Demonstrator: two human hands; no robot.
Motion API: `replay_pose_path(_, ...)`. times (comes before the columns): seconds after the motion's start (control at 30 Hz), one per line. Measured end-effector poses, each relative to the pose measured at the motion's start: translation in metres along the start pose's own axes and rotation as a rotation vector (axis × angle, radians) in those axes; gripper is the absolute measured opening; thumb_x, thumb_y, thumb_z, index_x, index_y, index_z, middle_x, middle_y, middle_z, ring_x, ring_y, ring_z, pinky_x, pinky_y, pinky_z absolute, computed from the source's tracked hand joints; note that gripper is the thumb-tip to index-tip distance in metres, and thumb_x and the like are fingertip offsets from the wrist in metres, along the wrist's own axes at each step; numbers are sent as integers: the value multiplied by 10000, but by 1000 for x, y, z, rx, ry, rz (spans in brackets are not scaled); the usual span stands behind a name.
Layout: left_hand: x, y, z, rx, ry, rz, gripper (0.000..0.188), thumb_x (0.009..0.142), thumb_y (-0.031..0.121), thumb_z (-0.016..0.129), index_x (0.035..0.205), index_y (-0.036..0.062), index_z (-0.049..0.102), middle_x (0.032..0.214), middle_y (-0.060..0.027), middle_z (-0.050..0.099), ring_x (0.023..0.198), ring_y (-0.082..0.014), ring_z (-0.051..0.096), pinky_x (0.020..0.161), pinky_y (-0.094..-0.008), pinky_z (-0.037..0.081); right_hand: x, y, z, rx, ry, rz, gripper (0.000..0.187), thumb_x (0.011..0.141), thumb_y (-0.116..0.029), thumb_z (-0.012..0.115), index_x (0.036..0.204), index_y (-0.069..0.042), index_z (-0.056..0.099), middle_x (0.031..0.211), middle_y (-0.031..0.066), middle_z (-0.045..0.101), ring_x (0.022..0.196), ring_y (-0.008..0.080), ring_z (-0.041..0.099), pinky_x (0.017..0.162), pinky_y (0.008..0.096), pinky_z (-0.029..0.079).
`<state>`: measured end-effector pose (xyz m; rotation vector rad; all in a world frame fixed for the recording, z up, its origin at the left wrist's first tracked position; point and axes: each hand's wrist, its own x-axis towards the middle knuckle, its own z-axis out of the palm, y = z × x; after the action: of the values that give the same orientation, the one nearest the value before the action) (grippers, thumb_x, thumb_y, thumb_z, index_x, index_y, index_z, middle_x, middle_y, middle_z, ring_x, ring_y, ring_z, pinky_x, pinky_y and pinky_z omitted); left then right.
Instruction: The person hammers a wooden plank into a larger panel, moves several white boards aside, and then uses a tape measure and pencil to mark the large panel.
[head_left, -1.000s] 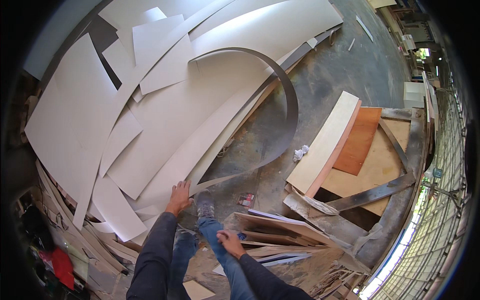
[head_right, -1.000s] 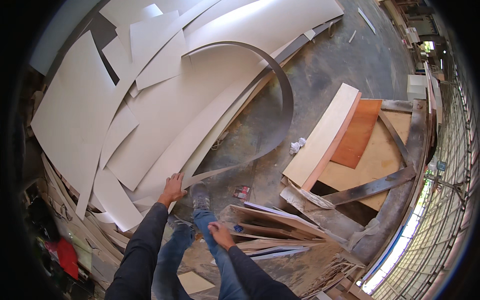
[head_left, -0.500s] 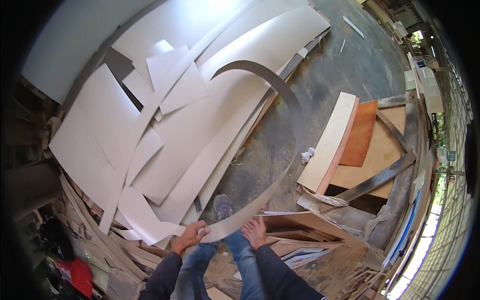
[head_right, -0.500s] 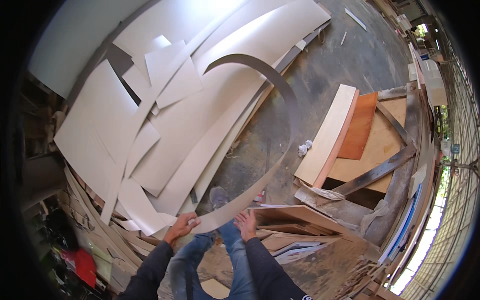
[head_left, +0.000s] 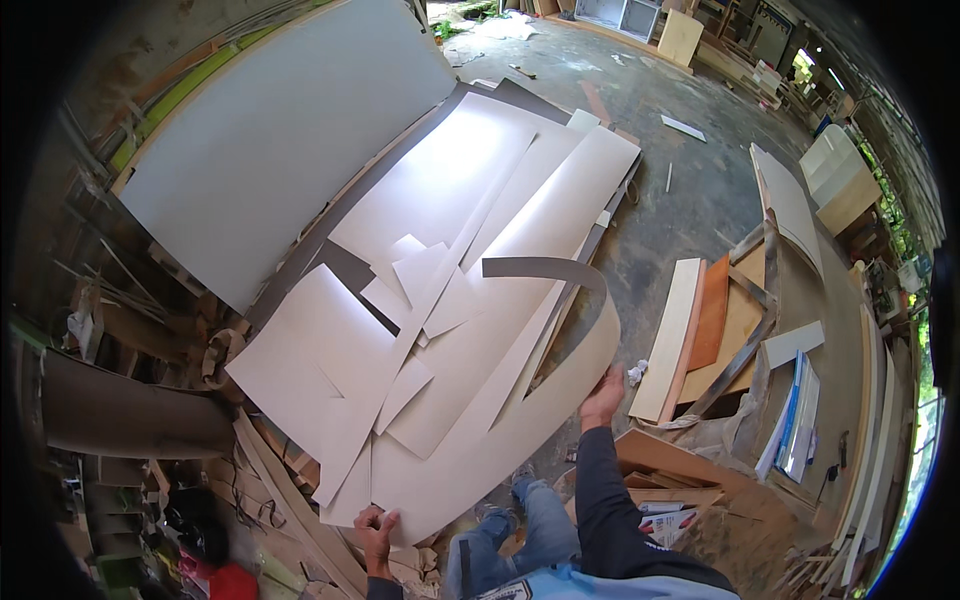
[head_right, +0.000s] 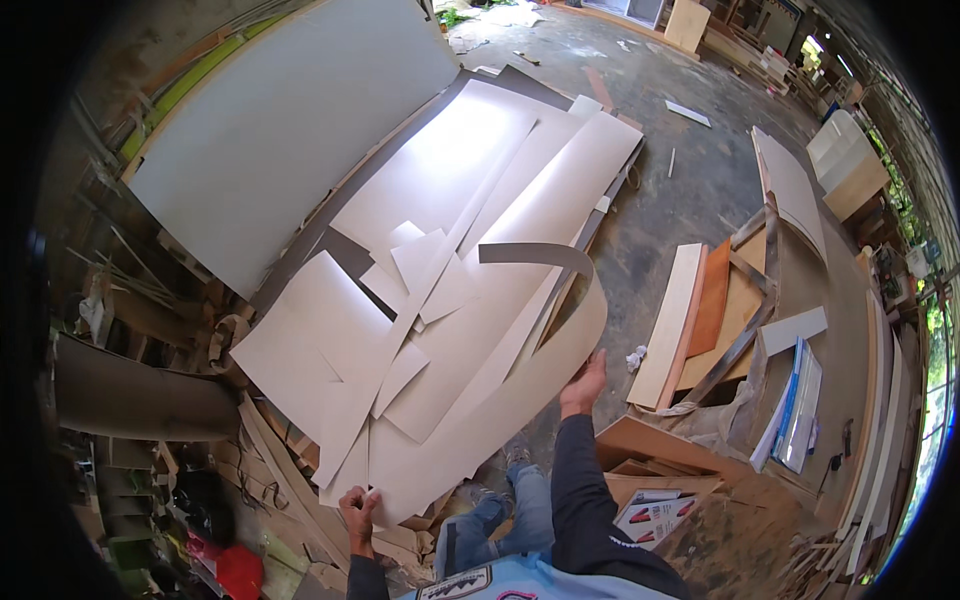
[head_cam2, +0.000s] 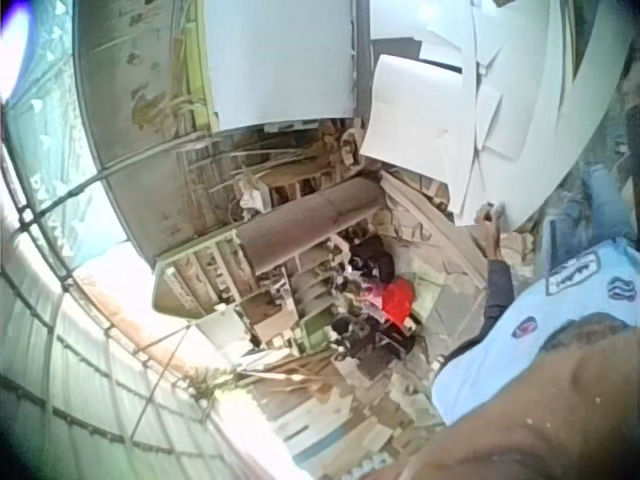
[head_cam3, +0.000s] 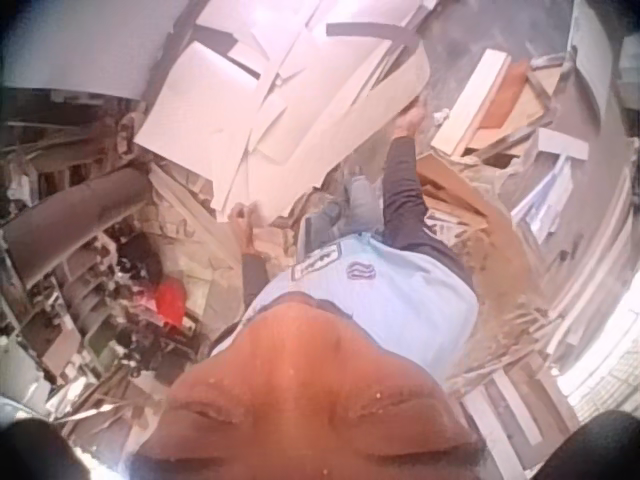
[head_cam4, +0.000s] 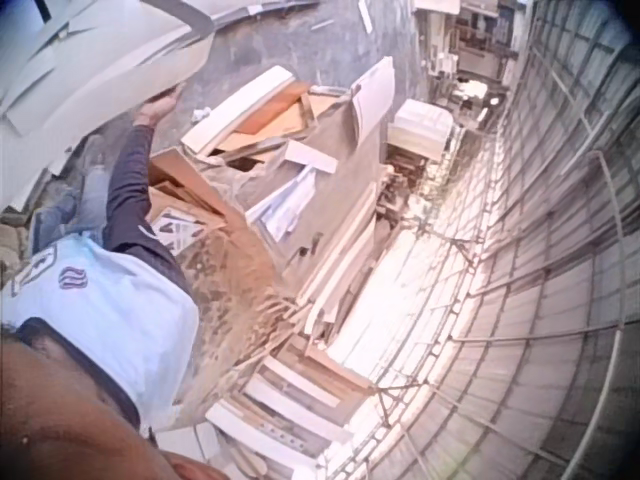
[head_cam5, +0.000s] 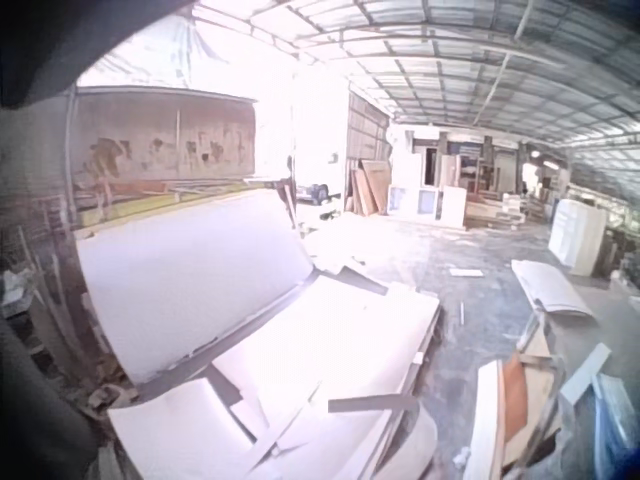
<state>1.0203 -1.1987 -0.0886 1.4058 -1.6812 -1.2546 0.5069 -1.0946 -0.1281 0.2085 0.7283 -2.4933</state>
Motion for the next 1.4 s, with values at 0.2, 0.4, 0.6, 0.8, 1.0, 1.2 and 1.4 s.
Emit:
replay_pose_path(0.2,-36,1,-126,-4,208,-128,581,697,422,815,577,87,355,590,61,289,585,-80,280,535,-287,224,4,-31,174,-121,-163,116,333,962,-255,508,1175,-7,573,1098,103,658,997,242,642,890,359,507)
replay_pose_path(0.4,-77,38,-172,240,510,-1,598,777,445,753,574,85,321,551,50,287,535,-85,258,509,-296,183,35,0,223,-436,-273,120,236,862,-55,599,1078,31,560,981,103,642,882,190,646,801,311,531)
replay_pose_path(0.6,-51,156,-125,380,364,-161,609,741,495,776,589,50,389,566,31,330,552,-111,311,520,-307,242,113,-3,268,-663,-320,171,229,807,-29,644,999,20,530,913,80,609,815,179,631,739,305,534)
replay_pose_path(0.8,44,205,0,390,295,-117,527,708,459,809,745,-10,573,690,-33,510,687,-138,461,635,-296,395,307,-43,275,-934,-442,-46,268,829,-85,630,1066,15,554,915,69,611,801,173,616,712,299,522)
replay_pose_path(1.0,172,251,154,272,159,-24,414,747,329,804,746,-25,587,617,-17,525,594,-113,450,551,-289,396,479,-110,347,-964,-669,-275,275,838,-33,632,1104,6,577,974,52,654,865,139,616,795,257,487)
replay_pose_path(1.2,235,224,214,325,142,-116,392,782,314,774,740,-28,589,599,-29,515,582,-116,439,541,-298,393,542,-85,363,-883,-608,-168,295,878,-49,649,1159,-4,571,998,63,657,832,145,638,695,272,531)
replay_pose_path(1.4,281,174,256,433,64,-101,446,804,396,738,752,-22,591,583,-75,515,555,-148,427,531,-323,384,506,23,244,-1225,-82,208,1139,764,-556,724,1444,90,78,1439,300,281,1323,393,327,1002,422,431)
